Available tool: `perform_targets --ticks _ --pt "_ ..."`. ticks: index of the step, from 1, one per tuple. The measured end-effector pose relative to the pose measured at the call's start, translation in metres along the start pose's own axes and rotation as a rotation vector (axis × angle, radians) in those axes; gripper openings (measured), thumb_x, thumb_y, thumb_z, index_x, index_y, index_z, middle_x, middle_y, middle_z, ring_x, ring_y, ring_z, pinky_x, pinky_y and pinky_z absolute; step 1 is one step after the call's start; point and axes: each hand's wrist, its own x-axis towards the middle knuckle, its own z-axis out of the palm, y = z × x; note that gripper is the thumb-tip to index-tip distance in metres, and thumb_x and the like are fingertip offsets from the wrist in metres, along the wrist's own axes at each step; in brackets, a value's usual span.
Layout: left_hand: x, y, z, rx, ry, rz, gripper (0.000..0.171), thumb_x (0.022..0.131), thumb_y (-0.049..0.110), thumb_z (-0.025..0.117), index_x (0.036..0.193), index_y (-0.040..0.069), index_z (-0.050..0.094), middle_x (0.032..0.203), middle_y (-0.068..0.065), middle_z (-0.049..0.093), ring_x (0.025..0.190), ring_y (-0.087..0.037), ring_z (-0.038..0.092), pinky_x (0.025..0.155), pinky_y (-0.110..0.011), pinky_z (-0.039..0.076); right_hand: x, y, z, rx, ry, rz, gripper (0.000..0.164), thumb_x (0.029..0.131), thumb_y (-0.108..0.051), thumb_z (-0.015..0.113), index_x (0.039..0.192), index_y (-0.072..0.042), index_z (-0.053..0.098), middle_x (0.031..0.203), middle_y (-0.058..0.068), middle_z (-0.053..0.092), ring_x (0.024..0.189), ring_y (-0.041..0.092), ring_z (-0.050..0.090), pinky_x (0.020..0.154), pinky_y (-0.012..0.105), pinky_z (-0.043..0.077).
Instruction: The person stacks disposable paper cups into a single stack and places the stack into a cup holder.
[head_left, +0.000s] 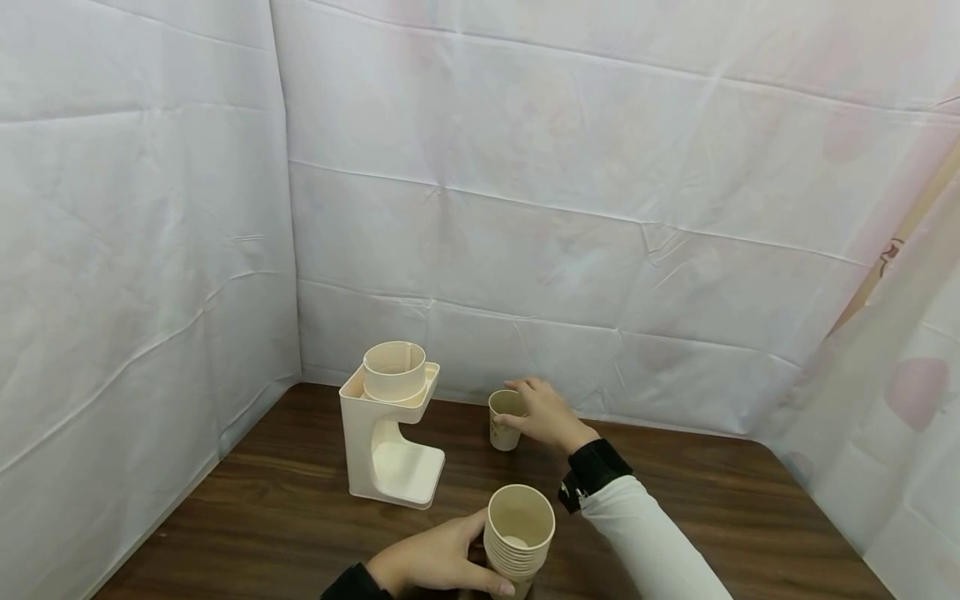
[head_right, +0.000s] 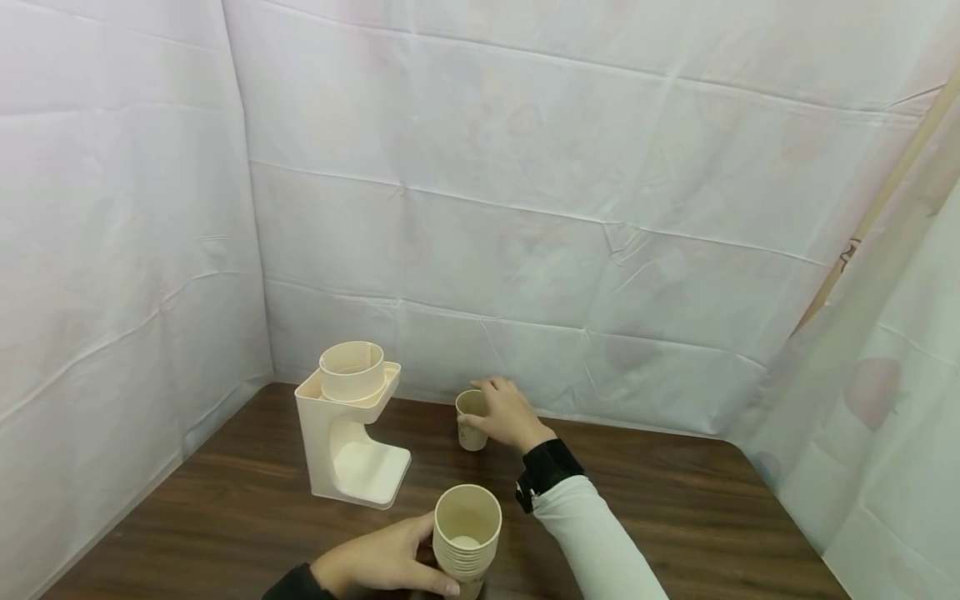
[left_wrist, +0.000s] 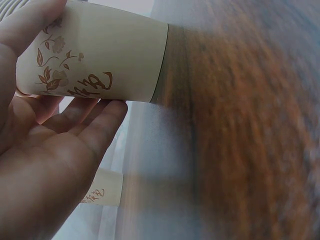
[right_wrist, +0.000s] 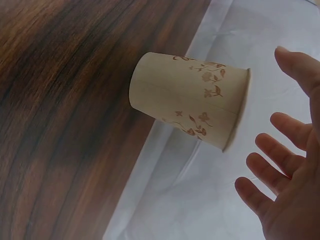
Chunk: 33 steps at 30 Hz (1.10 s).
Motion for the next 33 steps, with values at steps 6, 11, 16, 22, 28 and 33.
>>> perform_targets --ticks 6,11,16,22,28,33 --pt "0.000 -0.001 0.000 -0.001 0.000 0.001 0.067 0.083 0.027 0.071 0.138 0.024 0.033 0.125 0.006 0.054 0.111 -0.010 0.051 0.092 -0.028 0.046 0.008 0.002 0.008 0.002 -0.042 0.036 0.070 0.084 -0.054 0.060 0.136 -0.011 0.045 0.134 0.012 0.047 0.123 0.030 0.038 0.100 0.052 0.038" --pt "0.000 -0.003 0.000 -0.009 -0.002 -0.004 0.067 0.083 0.027 0.071 0.138 0.025 0.033 0.126 0.006 0.053 0.111 -0.010 0.050 0.092 -0.028 0.045 0.012 0.002 0.014 0.005 -0.045 0.024 0.064 0.088 -0.051 0.056 0.137 -0.011 0.045 0.136 0.013 0.046 0.124 0.032 0.037 0.101 0.054 0.036" --pt "0.000 -0.003 0.000 -0.003 0.003 -0.006 0.067 0.083 0.028 0.071 0.137 0.026 0.034 0.125 0.006 0.054 0.111 -0.010 0.051 0.093 -0.029 0.045 0.014 0.002 0.017 0.040 -0.069 0.055 0.062 0.090 -0.049 0.054 0.138 -0.010 0.043 0.139 0.016 0.043 0.125 0.036 0.034 0.102 0.056 0.035" --pt "0.000 -0.003 0.000 0.035 0.025 -0.005 0.066 0.082 0.028 0.072 0.137 0.026 0.035 0.124 0.007 0.055 0.111 -0.009 0.050 0.094 -0.029 0.044 0.014 0.004 0.020 0.094 -0.124 0.111 0.068 0.089 -0.049 0.057 0.141 -0.010 0.038 0.145 0.019 0.034 0.129 0.040 0.027 0.102 0.060 0.033" --pt "0.000 -0.002 0.000 0.046 0.029 -0.006 0.067 0.082 0.029 0.072 0.137 0.026 0.034 0.126 0.005 0.054 0.112 -0.009 0.050 0.095 -0.030 0.043 0.015 0.008 0.024 0.123 -0.135 0.101 0.066 0.091 -0.046 0.055 0.141 -0.008 0.037 0.146 0.022 0.031 0.131 0.042 0.023 0.104 0.061 0.027" --pt "0.000 -0.001 0.000 0.037 0.023 -0.009 0.067 0.082 0.029 0.072 0.137 0.026 0.034 0.124 0.007 0.055 0.111 -0.009 0.050 0.094 -0.029 0.044 0.014 0.010 0.024 0.144 -0.110 0.100 0.064 0.089 -0.045 0.059 0.139 -0.009 0.041 0.141 0.022 0.039 0.128 0.041 0.029 0.102 0.060 0.031"
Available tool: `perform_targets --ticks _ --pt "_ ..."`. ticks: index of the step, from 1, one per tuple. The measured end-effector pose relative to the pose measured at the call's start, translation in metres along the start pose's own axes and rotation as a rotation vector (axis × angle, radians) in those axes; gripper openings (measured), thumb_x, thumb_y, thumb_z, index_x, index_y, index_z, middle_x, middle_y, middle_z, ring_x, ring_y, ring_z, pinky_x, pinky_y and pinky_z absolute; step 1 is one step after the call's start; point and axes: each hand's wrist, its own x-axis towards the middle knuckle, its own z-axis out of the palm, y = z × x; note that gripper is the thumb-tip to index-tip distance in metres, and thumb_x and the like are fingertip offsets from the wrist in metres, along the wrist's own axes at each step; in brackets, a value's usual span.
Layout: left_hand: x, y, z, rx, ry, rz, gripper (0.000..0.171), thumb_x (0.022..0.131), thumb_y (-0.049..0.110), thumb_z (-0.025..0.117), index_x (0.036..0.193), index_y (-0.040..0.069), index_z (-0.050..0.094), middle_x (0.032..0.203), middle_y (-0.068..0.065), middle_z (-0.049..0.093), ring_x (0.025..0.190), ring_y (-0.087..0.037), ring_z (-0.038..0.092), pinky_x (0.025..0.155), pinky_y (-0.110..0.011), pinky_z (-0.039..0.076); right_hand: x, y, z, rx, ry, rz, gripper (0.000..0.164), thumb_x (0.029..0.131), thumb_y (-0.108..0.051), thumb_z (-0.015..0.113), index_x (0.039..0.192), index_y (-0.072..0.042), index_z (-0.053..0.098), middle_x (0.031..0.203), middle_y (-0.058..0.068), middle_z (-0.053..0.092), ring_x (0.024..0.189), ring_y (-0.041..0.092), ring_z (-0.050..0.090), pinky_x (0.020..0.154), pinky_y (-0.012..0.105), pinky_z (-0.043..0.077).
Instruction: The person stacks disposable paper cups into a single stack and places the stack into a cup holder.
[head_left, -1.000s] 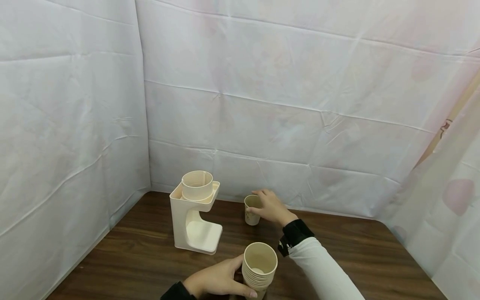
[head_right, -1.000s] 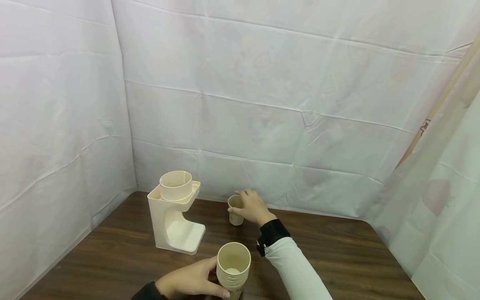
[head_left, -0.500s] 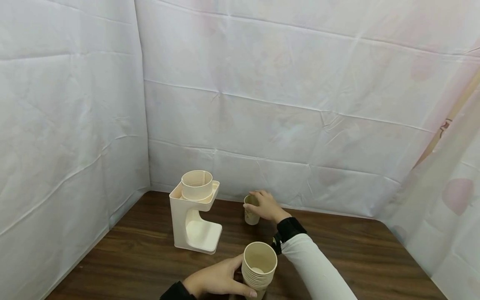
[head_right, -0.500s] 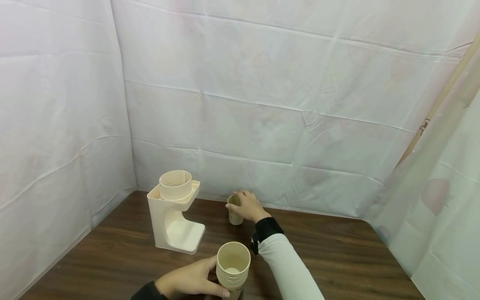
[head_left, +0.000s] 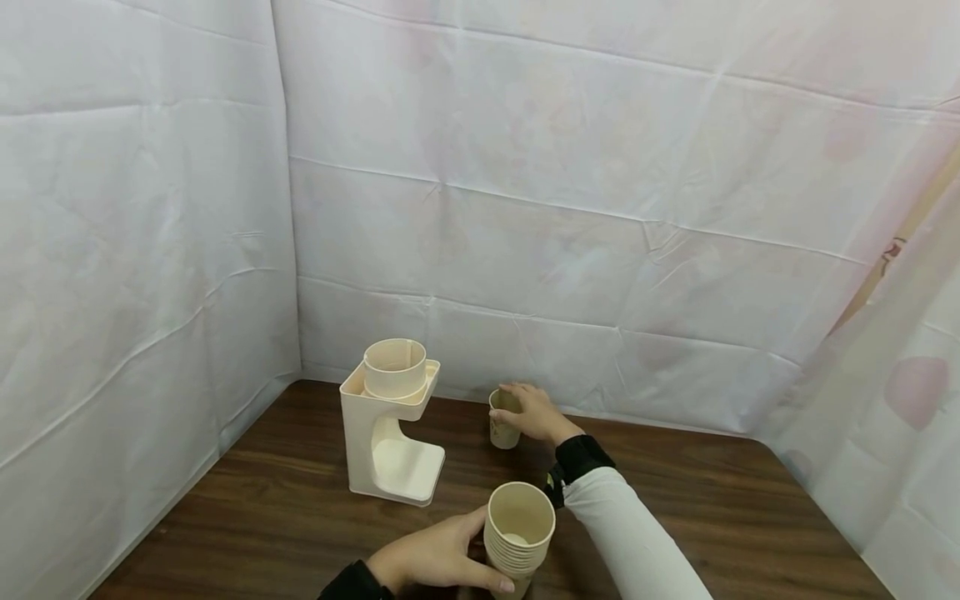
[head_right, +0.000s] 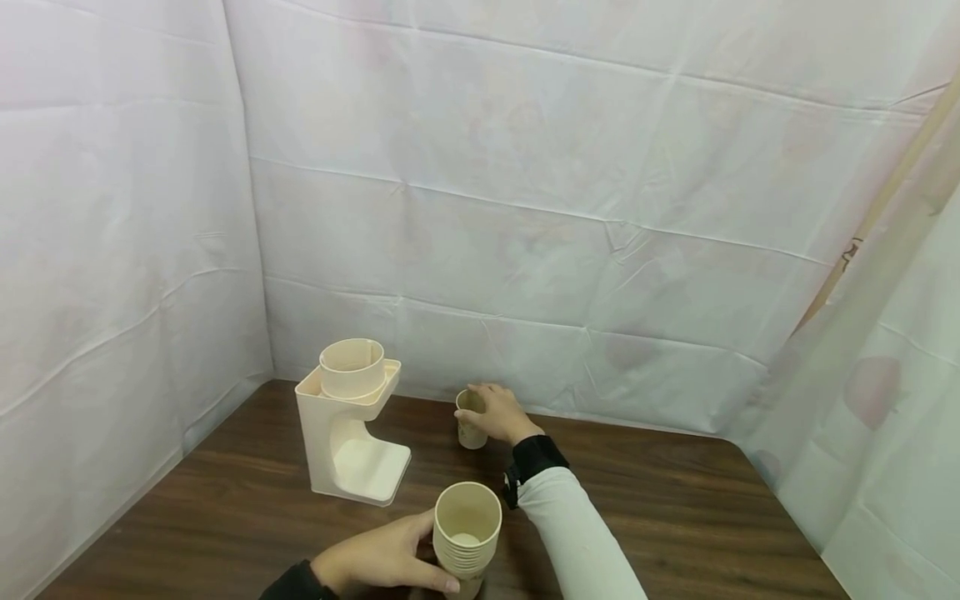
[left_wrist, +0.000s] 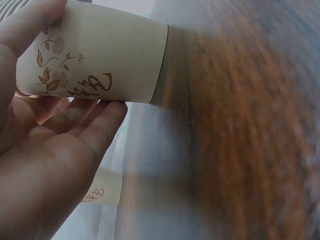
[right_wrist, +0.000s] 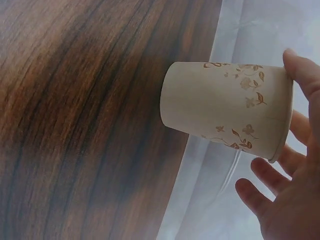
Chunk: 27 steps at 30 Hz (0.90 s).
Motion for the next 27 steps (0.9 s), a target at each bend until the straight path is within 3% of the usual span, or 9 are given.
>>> perform_targets --ticks 7,19,27 --pt "0.000 0.001 0.000 -0.005 -0.011 -0.003 0.067 0.082 0.029 0.071 0.138 0.026 0.034 0.125 0.008 0.054 0.111 -0.009 0.050 0.093 -0.029 0.045 -0.001 -0.002 -0.006 0.012 0.000 0.075 0.067 0.079 -0.046 0.070 0.134 -0.014 0.050 0.131 0.019 0.048 0.117 0.034 0.041 0.094 0.053 0.043" --pt "0.000 -0.001 0.000 0.009 -0.007 -0.001 0.067 0.082 0.030 0.072 0.137 0.026 0.034 0.124 0.008 0.055 0.111 -0.009 0.050 0.093 -0.029 0.044 -0.008 -0.004 -0.006 0.010 0.028 0.060 0.063 0.079 -0.042 0.071 0.130 -0.011 0.053 0.127 0.018 0.052 0.114 0.031 0.043 0.093 0.051 0.044" --pt "0.000 -0.002 -0.001 -0.018 -0.011 -0.016 0.068 0.082 0.030 0.072 0.138 0.027 0.033 0.126 0.008 0.053 0.112 -0.009 0.050 0.093 -0.028 0.045 -0.019 0.000 -0.011 0.066 0.073 0.038 0.061 0.079 -0.042 0.070 0.131 -0.014 0.053 0.129 0.019 0.050 0.117 0.033 0.043 0.094 0.055 0.042"
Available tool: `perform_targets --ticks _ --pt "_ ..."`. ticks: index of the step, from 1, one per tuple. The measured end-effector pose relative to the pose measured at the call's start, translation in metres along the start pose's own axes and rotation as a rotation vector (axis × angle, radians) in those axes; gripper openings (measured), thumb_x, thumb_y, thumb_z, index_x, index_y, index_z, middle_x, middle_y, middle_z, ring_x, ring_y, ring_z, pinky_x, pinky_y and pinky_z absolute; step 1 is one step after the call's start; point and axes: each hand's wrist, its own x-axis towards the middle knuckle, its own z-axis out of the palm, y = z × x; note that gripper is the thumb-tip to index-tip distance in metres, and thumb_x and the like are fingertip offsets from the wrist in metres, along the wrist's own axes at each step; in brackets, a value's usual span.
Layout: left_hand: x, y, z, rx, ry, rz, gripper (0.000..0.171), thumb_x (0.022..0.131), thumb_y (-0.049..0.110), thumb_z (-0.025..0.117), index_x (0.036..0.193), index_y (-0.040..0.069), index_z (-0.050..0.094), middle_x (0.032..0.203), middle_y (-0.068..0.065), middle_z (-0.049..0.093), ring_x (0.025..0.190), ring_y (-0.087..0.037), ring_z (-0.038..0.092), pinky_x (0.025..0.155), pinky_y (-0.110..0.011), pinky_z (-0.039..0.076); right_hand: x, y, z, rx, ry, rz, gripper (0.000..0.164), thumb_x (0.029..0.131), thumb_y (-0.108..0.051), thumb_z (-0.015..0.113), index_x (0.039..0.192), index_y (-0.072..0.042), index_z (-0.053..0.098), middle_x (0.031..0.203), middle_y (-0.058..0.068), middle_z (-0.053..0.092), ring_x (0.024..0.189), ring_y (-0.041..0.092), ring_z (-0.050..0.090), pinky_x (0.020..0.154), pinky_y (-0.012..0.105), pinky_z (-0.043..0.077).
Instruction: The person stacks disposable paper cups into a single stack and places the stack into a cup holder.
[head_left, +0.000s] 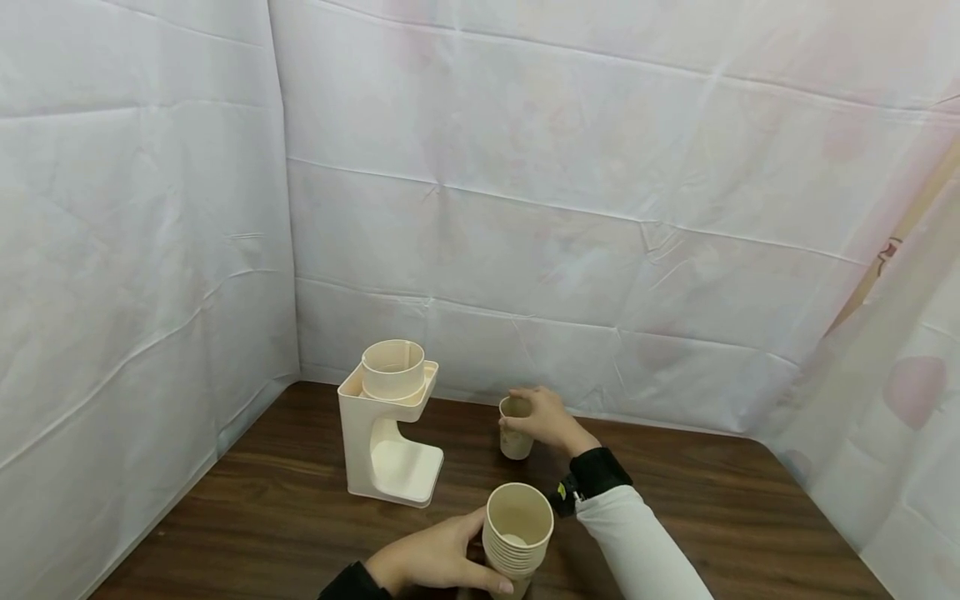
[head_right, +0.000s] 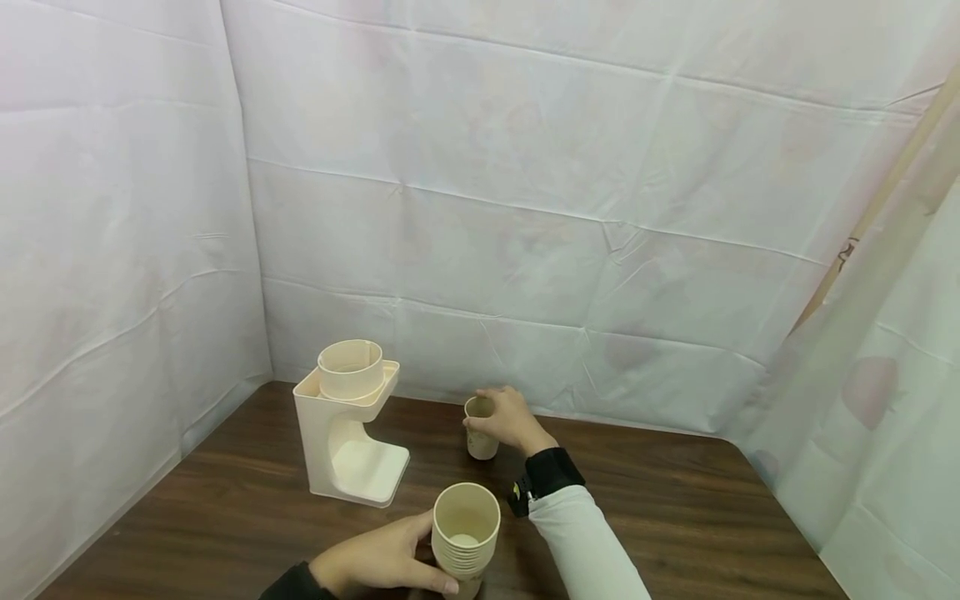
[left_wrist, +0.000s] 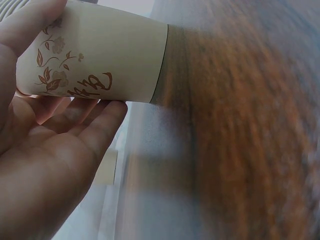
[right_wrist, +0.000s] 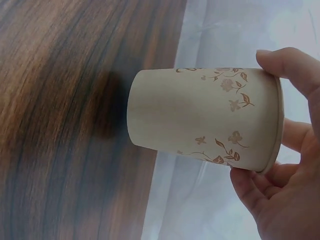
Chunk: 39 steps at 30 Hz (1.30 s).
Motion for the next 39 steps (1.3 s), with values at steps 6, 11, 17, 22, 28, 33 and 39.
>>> perform_targets --ticks 6,11,17,22,28,33,39 --pt "0.000 0.000 0.000 0.022 0.009 0.006 0.068 0.081 0.030 0.072 0.138 0.027 0.034 0.125 0.008 0.054 0.111 -0.009 0.050 0.092 -0.028 0.045 -0.012 0.002 -0.007 0.011 0.056 -0.050 0.060 0.080 -0.041 0.070 0.130 -0.012 0.054 0.125 0.018 0.053 0.115 0.032 0.045 0.093 0.054 0.043" --pt "0.001 -0.001 0.000 0.002 -0.001 0.004 0.069 0.082 0.029 0.072 0.138 0.027 0.033 0.124 0.008 0.055 0.111 -0.009 0.050 0.092 -0.027 0.046 -0.021 0.004 -0.011 0.000 0.067 -0.063 0.059 0.080 -0.042 0.070 0.129 -0.013 0.055 0.124 0.015 0.053 0.115 0.032 0.043 0.093 0.055 0.042" --pt "0.002 -0.003 0.000 -0.011 -0.009 0.022 0.070 0.082 0.030 0.072 0.139 0.026 0.031 0.124 0.007 0.055 0.111 -0.009 0.051 0.091 -0.026 0.046 -0.035 0.005 -0.014 0.014 0.064 -0.055 0.060 0.080 -0.045 0.069 0.131 -0.017 0.054 0.126 0.012 0.052 0.117 0.030 0.040 0.092 0.057 0.041" --pt "0.002 -0.003 0.001 -0.013 -0.008 0.025 0.069 0.082 0.030 0.072 0.139 0.025 0.032 0.123 0.007 0.055 0.110 -0.009 0.051 0.091 -0.026 0.047 -0.047 0.003 -0.020 0.052 0.066 -0.064 0.060 0.081 -0.048 0.068 0.131 -0.021 0.053 0.128 0.009 0.051 0.119 0.027 0.040 0.094 0.057 0.040" --pt "0.001 -0.001 0.001 -0.014 -0.004 0.020 0.068 0.082 0.027 0.072 0.138 0.025 0.033 0.123 0.006 0.056 0.110 -0.009 0.051 0.091 -0.026 0.046 -0.060 -0.004 -0.030 0.077 0.032 -0.067 0.059 0.081 -0.051 0.066 0.132 -0.024 0.052 0.130 0.008 0.048 0.120 0.026 0.038 0.094 0.058 0.040" --pt "0.001 0.000 0.000 -0.016 -0.005 0.019 0.068 0.082 0.027 0.072 0.138 0.025 0.033 0.124 0.005 0.055 0.111 -0.009 0.051 0.092 -0.026 0.046 -0.065 -0.008 -0.037 0.063 0.039 -0.096 0.059 0.081 -0.050 0.066 0.132 -0.023 0.051 0.131 0.007 0.048 0.122 0.026 0.038 0.094 0.058 0.040" --pt "0.001 0.001 0.002 -0.001 0.002 0.018 0.068 0.082 0.028 0.072 0.137 0.024 0.034 0.122 0.006 0.056 0.110 -0.009 0.051 0.092 -0.027 0.046 -0.075 -0.015 -0.048 0.066 0.081 -0.105 0.058 0.083 -0.053 0.063 0.133 -0.026 0.051 0.131 0.006 0.050 0.123 0.026 0.038 0.096 0.060 0.038"
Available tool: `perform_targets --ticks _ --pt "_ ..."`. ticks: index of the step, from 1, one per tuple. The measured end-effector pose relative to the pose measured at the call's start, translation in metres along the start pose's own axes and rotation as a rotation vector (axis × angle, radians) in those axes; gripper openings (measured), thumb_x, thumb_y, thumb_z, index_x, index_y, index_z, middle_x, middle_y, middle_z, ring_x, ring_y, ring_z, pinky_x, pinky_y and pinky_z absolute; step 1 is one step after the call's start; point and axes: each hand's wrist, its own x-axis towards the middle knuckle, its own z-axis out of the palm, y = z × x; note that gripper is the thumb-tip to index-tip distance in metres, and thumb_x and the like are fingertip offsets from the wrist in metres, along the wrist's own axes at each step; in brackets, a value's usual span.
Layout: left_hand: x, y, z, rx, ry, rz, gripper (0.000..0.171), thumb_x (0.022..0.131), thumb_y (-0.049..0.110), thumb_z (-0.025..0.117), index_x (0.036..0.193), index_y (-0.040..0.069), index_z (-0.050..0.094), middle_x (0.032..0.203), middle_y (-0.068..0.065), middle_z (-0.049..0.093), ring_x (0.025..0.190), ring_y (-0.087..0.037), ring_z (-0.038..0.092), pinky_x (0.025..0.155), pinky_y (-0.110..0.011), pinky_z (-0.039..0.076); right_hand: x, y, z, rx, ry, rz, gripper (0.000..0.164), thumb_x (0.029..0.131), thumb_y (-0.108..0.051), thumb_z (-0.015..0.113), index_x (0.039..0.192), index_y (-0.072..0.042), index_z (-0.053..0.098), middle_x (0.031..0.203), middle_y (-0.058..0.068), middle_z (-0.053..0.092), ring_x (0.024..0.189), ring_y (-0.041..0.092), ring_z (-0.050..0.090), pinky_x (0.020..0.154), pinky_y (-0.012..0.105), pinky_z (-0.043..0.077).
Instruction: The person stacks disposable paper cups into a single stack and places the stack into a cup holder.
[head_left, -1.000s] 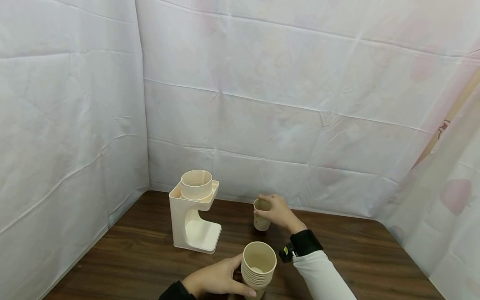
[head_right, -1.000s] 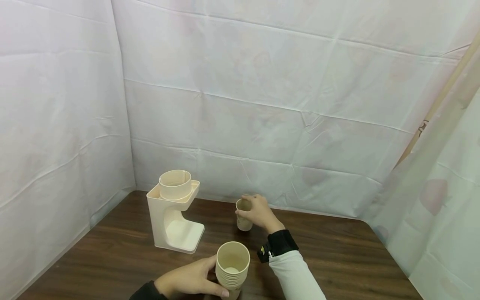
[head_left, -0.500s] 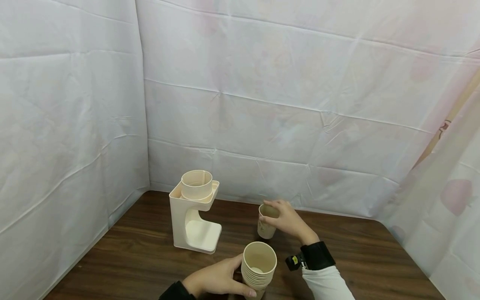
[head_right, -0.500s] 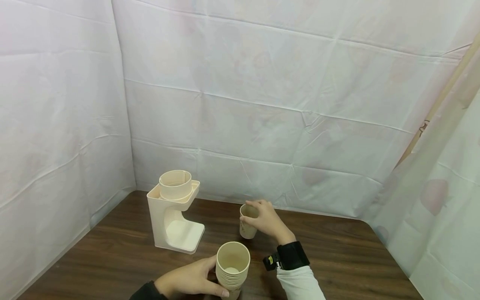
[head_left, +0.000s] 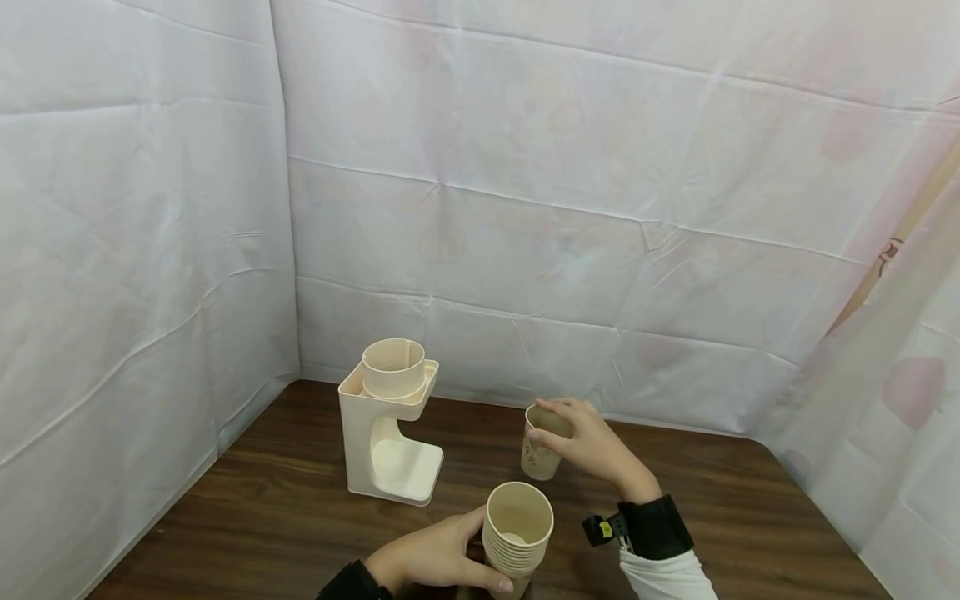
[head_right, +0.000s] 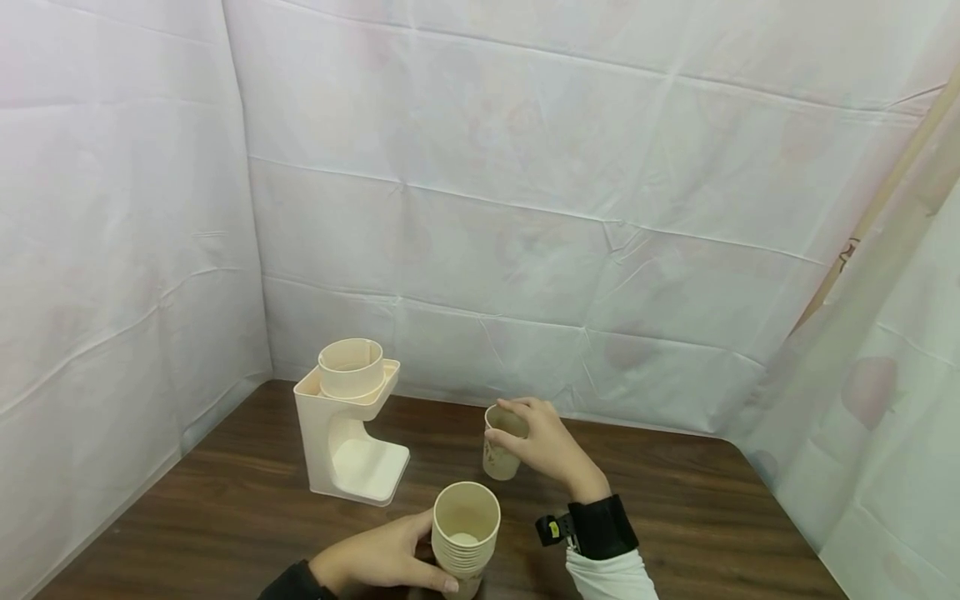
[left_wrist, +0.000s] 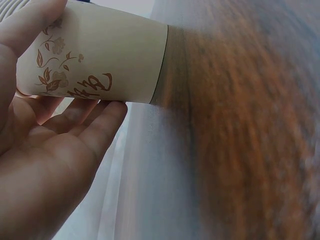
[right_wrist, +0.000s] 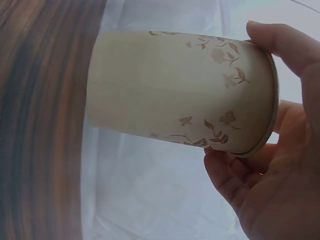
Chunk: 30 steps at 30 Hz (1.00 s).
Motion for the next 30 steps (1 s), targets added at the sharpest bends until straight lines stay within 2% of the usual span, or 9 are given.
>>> perform_targets --ticks 5,13,19,23,30 --pt "0.000 0.000 0.000 0.013 0.003 -0.012 0.067 0.082 0.030 0.072 0.137 0.026 0.034 0.122 0.008 0.056 0.110 -0.009 0.051 0.092 -0.028 0.045 -0.009 -0.007 -0.009 0.005 0.035 -0.027 0.056 0.083 -0.052 0.063 0.133 -0.030 0.049 0.130 0.002 0.050 0.123 0.025 0.037 0.095 0.062 0.038" --pt "0.000 0.001 0.000 0.009 0.001 -0.008 0.066 0.082 0.029 0.072 0.136 0.024 0.035 0.122 0.007 0.056 0.110 -0.008 0.051 0.093 -0.026 0.045 -0.023 -0.020 -0.026 0.004 0.043 -0.040 0.052 0.083 -0.053 0.061 0.131 -0.039 0.048 0.128 -0.007 0.048 0.117 0.015 0.037 0.089 0.053 0.043" --pt "0.000 0.000 0.000 -0.008 -0.001 -0.004 0.066 0.082 0.027 0.072 0.136 0.022 0.035 0.122 0.006 0.056 0.110 -0.009 0.051 0.092 -0.025 0.045 -0.033 -0.033 -0.037 -0.001 0.071 -0.118 0.051 0.085 -0.048 0.063 0.132 -0.035 0.049 0.123 -0.008 0.050 0.111 0.013 0.039 0.080 0.045 0.046" --pt "0.001 0.001 0.000 -0.002 -0.003 -0.011 0.066 0.082 0.028 0.072 0.136 0.022 0.035 0.122 0.006 0.056 0.110 -0.008 0.051 0.092 -0.026 0.045 -0.038 -0.040 -0.045 -0.013 0.079 -0.174 0.051 0.086 -0.042 0.064 0.133 -0.031 0.049 0.127 -0.005 0.049 0.115 0.016 0.038 0.078 0.042 0.049" --pt "0.000 0.001 0.001 0.014 0.001 -0.012 0.065 0.081 0.028 0.072 0.136 0.022 0.036 0.121 0.007 0.057 0.109 -0.008 0.051 0.092 -0.027 0.045 -0.048 -0.052 -0.053 0.007 0.076 -0.215 0.053 0.086 -0.036 0.066 0.135 -0.028 0.047 0.133 -0.002 0.045 0.118 0.019 0.035 0.067 0.028 0.055"
